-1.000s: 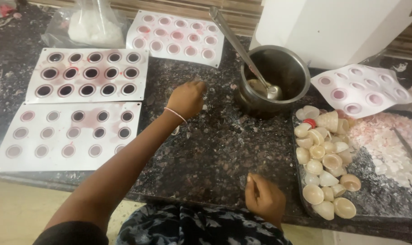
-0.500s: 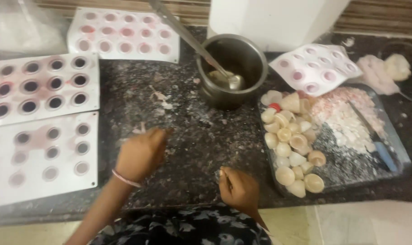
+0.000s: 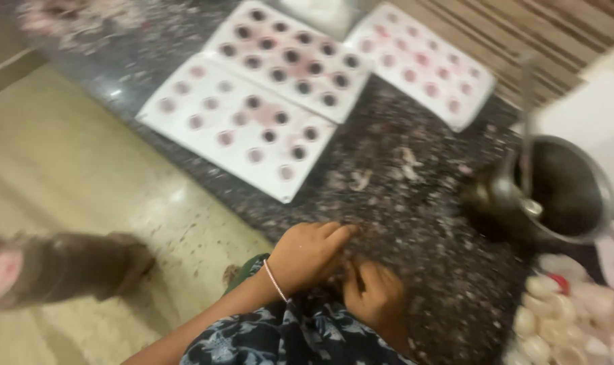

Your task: Pouring melted wax into molds and preparing wax scraps for melting in a candle studio.

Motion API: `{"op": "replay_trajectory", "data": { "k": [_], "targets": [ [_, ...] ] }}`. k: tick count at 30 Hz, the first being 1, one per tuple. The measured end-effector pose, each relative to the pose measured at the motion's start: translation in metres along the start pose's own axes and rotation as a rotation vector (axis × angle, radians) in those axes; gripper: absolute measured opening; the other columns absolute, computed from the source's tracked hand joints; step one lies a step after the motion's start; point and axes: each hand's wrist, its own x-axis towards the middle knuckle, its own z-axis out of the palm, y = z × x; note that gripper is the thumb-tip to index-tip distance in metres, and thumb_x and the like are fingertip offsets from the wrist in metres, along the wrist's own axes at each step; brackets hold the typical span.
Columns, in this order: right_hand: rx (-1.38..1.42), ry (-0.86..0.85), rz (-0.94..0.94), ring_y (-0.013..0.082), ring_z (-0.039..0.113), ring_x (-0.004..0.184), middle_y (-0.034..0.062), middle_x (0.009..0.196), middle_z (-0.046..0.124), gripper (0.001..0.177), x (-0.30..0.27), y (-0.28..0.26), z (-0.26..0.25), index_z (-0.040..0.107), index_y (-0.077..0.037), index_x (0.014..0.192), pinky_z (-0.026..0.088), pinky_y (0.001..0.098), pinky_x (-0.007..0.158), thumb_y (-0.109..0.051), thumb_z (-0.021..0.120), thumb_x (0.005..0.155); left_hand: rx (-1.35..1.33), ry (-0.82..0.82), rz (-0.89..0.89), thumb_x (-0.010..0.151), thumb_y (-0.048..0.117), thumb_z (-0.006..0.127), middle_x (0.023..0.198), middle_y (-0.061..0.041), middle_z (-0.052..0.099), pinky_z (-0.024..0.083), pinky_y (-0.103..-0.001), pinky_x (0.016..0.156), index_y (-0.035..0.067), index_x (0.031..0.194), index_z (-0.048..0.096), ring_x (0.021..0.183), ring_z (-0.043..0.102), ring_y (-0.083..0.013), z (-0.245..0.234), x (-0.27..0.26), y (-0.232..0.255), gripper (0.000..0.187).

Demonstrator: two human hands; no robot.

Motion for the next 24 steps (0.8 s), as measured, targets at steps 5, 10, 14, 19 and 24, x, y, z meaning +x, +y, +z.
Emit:
{"op": "replay_trajectory", "data": {
  "k": [5, 10, 14, 19, 24],
  "targets": [
    [-0.109, -0.115, -0.063, 0.0302, 0.073, 0.076, 0.0148, 0.087, 0.075, 0.015, -0.014, -0.018, 0.036, 0.075, -0.005, 0.099, 0.058, 0.0396, 0.067, -0.011, 0.071, 0.086, 0.078, 0.144, -0.147, 0.097, 0.023, 0.065, 0.082, -0.007, 0.068, 0.051, -0.042, 0.064, 0.008, 0.104, 0.062, 0.074, 0.067, -0.0285, -0.036, -0.075, -0.025, 0.018],
    [-0.067, -0.207, 0.128, 0.0248, 0.074, 0.074, 0.0146, 0.086, 0.075, 0.011, -0.011, -0.109, 0.068, 0.077, -0.005, 0.100, 0.059, 0.0358, 0.067, -0.011, 0.073, 0.093, 0.098, 0.075, -0.363, 0.102, 0.029, 0.062, 0.079, -0.008, 0.068, 0.053, -0.042, 0.059, 0.007, 0.098, 0.062, 0.070, 0.068, -0.0282, -0.081, -0.140, -0.046, 0.021],
    [0.008, -0.364, -0.262, 0.0233, 0.074, 0.075, 0.0158, 0.088, 0.075, 0.014, -0.029, -0.084, 0.117, 0.076, -0.003, 0.099, 0.058, 0.0334, 0.068, -0.014, 0.076, 0.090, 0.078, 0.302, -0.321, 0.092, 0.013, 0.061, 0.096, -0.011, 0.072, 0.056, -0.040, 0.063, 0.006, 0.123, 0.064, 0.079, 0.071, -0.0278, -0.101, -0.196, -0.054, 0.032],
    [-0.012, -0.582, -0.007, 0.0196, 0.073, 0.065, 0.0154, 0.074, 0.071, 0.015, -0.041, -0.153, 0.152, 0.077, -0.006, 0.104, 0.056, 0.0350, 0.063, -0.016, 0.074, 0.093, 0.010, 0.335, -0.416, 0.091, 0.008, 0.061, 0.101, -0.009, 0.071, 0.056, -0.040, 0.065, 0.011, 0.133, 0.062, 0.083, 0.071, -0.0284, -0.132, -0.262, -0.045, 0.043],
    [-0.142, -0.649, 0.016, 0.0216, 0.072, 0.065, 0.0163, 0.070, 0.071, 0.022, -0.049, -0.219, 0.174, 0.079, -0.011, 0.110, 0.056, 0.0366, 0.063, -0.017, 0.078, 0.089, -0.041, 0.429, -0.424, 0.085, 0.004, 0.061, 0.113, -0.008, 0.071, 0.055, -0.039, 0.066, 0.014, 0.128, 0.064, 0.081, 0.070, -0.0281, -0.150, -0.317, -0.054, 0.044]
  ]
}}
